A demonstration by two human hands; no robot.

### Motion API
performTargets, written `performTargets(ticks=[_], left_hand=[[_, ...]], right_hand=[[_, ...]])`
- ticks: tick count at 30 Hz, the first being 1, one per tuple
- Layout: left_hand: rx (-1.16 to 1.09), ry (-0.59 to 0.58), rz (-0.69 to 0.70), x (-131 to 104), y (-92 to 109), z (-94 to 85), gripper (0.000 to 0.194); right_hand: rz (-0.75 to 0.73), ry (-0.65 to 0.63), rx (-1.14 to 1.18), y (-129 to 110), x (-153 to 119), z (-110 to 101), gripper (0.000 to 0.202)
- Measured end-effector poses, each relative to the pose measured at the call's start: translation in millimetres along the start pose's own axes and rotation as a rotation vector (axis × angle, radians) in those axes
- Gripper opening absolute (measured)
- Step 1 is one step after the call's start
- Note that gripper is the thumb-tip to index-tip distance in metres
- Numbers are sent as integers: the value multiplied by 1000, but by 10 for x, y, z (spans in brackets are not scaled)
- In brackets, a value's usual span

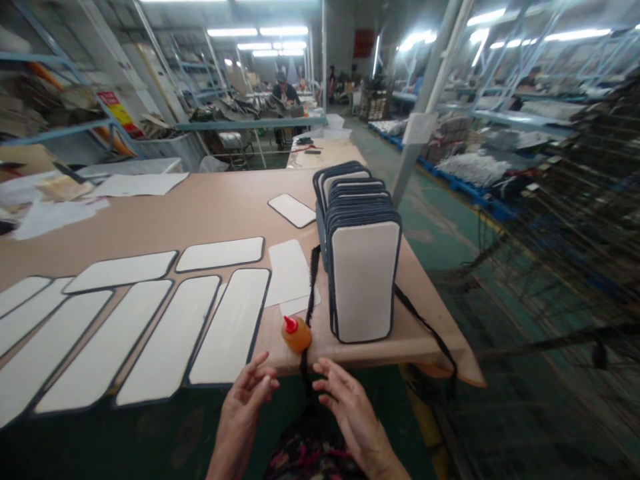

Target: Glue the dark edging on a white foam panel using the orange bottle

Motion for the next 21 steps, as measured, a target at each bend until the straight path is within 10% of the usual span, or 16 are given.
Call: performTargets(ticks=[11,21], left_hand=[[98,-233,-179,210,-816,183,52],[313,-582,-348,174,-1156,469,56]], right_hand=[[-77,368,-73,479,257,-773,48],[-54,526,3,593,-106,-1326,44]])
Point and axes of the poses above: each hand's wrist, its own x-axis towards the middle knuckle, its own z-axis out of the palm, y = z × x, the point moved 9 cm from there along x, towards the middle knuckle, and after that the axes turned 11 degrees about -x, right-handed, at the moved point
